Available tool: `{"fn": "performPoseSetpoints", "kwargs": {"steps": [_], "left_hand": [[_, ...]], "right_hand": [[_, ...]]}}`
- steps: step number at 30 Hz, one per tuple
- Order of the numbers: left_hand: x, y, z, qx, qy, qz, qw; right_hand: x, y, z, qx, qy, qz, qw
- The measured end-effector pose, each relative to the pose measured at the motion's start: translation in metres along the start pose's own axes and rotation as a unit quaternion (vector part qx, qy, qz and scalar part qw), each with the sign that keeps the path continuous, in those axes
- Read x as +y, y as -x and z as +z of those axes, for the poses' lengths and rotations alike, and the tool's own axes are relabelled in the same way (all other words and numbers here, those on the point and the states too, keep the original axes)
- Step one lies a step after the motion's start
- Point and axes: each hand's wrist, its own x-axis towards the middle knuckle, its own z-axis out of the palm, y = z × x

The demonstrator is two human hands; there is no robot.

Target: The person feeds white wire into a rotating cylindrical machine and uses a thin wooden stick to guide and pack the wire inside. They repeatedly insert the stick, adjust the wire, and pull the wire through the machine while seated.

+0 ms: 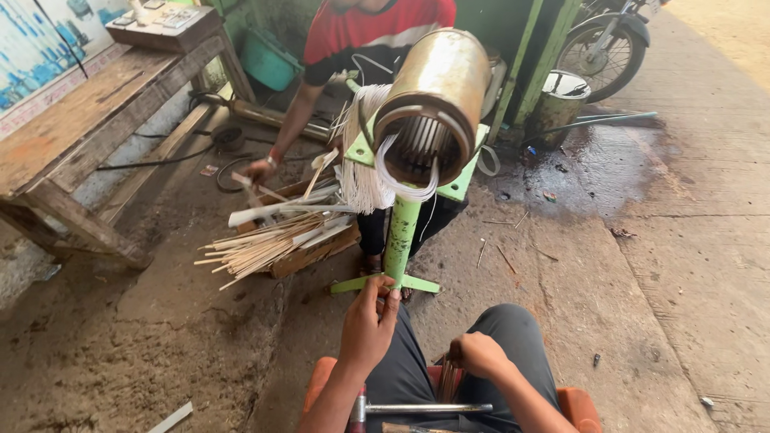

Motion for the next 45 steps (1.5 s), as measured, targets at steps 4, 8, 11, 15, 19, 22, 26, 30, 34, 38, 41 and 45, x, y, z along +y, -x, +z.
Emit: {"fn": "performPoseSetpoints", "kwargs": {"steps": [4,8,11,15,19,22,26,30,34,38,41,45], "left_hand": [[-0.011,0.002,0.011,-0.025,0.009,-0.016,1.000],[-0.019,0.011,0.021,-0.052,0.007,-0.009,0.999],[-0.017,0.012,0.024,-0.100,-0.008,0.021,0.995],[0.003,0.020,0.023,-0.202,-0.010,0.031,0.979],[0.035,0.026,0.011,-0.206,0.033,-0.011,0.978],[0.056,0.019,-0.004,-0.162,0.082,0.028,0.983],[0.074,0.008,-0.031,-0.153,0.130,-0.015,0.979],[0.083,0.001,-0.046,-0.140,0.129,0.032,0.981],[0.082,-0.001,-0.049,-0.119,0.102,0.070,0.985],[0.068,-0.001,-0.046,-0.062,0.038,0.199,0.977],[0.051,-0.004,-0.039,0.003,-0.070,0.208,0.976],[0.035,-0.025,-0.029,0.013,-0.118,0.211,0.970]], "right_hand": [[-0.001,0.004,-0.013,-0.042,-0.139,0.088,0.986],[-0.011,0.018,-0.029,0.002,-0.336,0.150,0.930],[-0.021,0.037,-0.054,0.138,-0.315,0.100,0.933],[-0.044,0.074,-0.098,0.300,-0.403,-0.021,0.865],[-0.074,0.113,-0.135,0.432,-0.450,-0.120,0.773],[-0.095,0.126,-0.152,0.445,-0.533,-0.137,0.707],[-0.108,0.129,-0.168,0.350,-0.660,-0.192,0.636],[-0.115,0.123,-0.173,0.307,-0.609,-0.267,0.681],[-0.120,0.121,-0.171,0.324,-0.572,-0.228,0.718],[-0.114,0.123,-0.168,0.323,-0.553,-0.239,0.730],[-0.096,0.121,-0.158,0.334,-0.445,-0.151,0.817],[-0.068,0.095,-0.115,0.226,-0.102,-0.021,0.968]]}}
